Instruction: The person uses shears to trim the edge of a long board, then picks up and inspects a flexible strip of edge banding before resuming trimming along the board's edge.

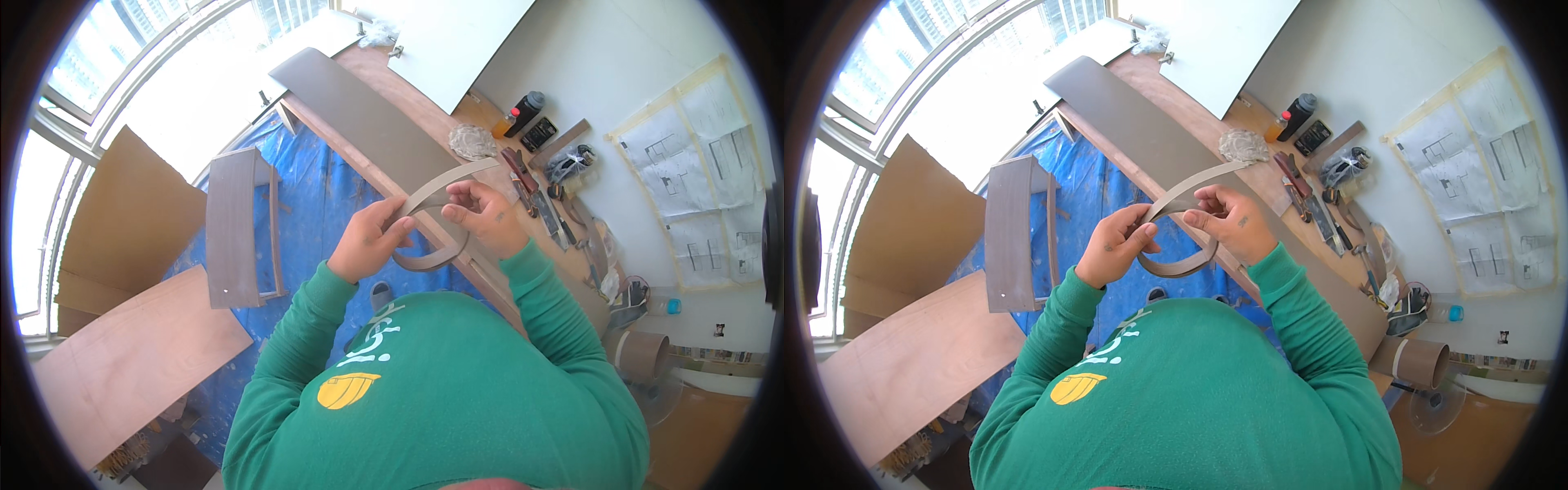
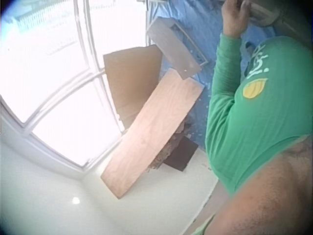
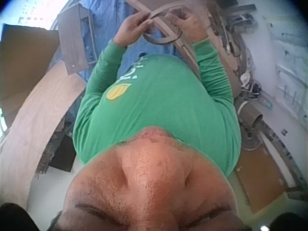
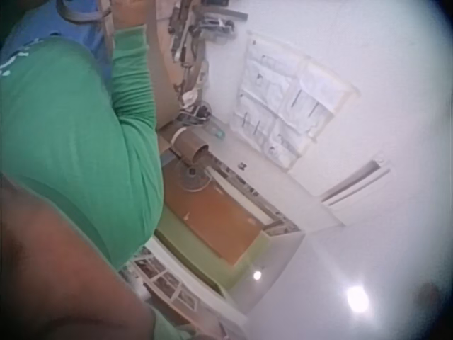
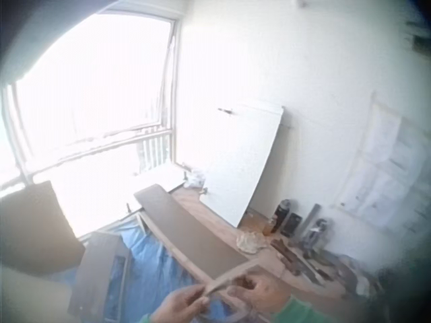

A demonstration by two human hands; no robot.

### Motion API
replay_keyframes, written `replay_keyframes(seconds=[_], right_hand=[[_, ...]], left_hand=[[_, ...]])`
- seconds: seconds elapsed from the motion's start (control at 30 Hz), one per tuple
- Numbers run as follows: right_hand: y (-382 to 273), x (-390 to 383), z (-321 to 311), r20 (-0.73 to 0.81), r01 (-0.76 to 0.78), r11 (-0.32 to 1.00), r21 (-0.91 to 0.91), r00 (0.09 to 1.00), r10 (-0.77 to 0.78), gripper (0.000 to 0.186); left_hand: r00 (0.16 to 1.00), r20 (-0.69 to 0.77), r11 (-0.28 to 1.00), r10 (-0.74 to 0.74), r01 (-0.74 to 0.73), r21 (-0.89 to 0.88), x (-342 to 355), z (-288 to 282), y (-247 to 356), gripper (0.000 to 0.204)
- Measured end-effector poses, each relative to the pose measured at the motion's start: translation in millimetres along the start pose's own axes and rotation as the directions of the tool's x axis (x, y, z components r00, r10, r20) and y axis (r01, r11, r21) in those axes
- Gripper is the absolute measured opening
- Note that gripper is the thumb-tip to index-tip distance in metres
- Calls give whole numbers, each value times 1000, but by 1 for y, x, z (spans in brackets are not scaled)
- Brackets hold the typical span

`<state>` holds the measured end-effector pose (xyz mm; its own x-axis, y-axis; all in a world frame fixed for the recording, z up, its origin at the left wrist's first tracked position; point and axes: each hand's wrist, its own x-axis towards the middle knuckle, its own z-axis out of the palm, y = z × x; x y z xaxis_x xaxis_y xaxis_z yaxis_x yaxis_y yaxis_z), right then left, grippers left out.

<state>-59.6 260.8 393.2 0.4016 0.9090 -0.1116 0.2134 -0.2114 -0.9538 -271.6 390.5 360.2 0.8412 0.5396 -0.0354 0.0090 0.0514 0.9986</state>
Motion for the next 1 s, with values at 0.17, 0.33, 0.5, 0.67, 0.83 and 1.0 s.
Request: replay_keyframes(seconds=[0.17,0.33,0.5,0.67,0.83,1.0], right_hand=[[44,-13,-22,-174,-24,986,-167,985,-5,54],[28,-37,-26,-2,324,686,-652,904,-428,50],[51,-43,-46,337,346,738,-579,926,-170,36],[58,-41,-73,377,242,861,-447,924,-64,24],[88,-22,-100,342,424,797,-430,894,-291,19],[98,4,-126,355,412,782,-467,898,-261,18]], left_hand=[[984,-113,940,134,-90,330,-13,-9,-39,35],[967,147,788,208,-254,561,-14,5,-43,32],[899,360,781,252,-408,473,11,31,-30,31],[851,471,769,232,-457,446,36,49,-35,31],[850,489,762,196,-446,470,73,73,-34,28],[818,549,626,169,-520,582,110,79,-41,27]])
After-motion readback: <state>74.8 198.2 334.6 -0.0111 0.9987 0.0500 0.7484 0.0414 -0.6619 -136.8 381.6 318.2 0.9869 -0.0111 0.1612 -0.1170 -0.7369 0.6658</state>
